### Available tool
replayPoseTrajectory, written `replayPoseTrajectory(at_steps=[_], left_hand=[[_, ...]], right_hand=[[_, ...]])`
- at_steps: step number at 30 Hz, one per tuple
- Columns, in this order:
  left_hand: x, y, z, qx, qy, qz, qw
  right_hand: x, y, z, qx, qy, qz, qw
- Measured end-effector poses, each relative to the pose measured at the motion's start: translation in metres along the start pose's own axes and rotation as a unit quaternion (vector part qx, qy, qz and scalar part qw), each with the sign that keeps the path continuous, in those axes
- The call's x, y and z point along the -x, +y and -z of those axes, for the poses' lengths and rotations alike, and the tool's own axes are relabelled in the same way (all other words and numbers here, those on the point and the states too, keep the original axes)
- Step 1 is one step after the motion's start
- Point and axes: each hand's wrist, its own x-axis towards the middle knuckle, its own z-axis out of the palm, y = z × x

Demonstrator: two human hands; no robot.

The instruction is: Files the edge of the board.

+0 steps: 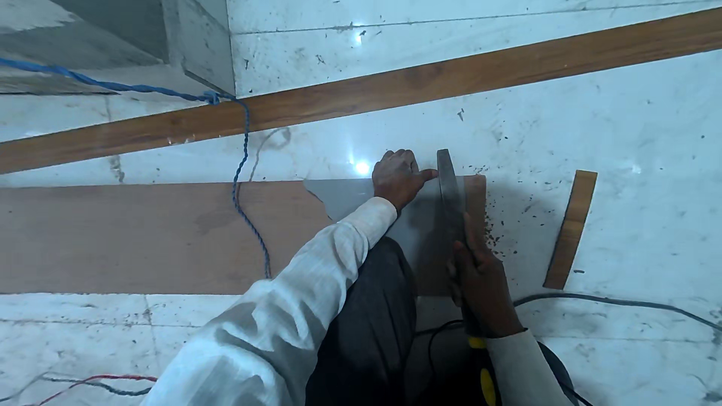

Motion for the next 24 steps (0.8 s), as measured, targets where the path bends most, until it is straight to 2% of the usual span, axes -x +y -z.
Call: replayPoseTrajectory(at_steps=[14,20,24], left_hand=[[0.000,-0.001,-0.002,-0.014,0.005,-0.007,1.000],[0.000,-0.003,-0.001,-0.034,0.001,-0.018,0.999],[0.007,-0.005,-0.009,-0.022,0.012,-0.031,0.999]], right_hand=[[0.002,-0.001,0.000,0.040,0.005,-0.004,0.999],[0.002,0.003,-0.006,0.163,0.041,0.032,0.985],[0.010,0.000,-0.001,0.166,0.033,0.017,0.985]])
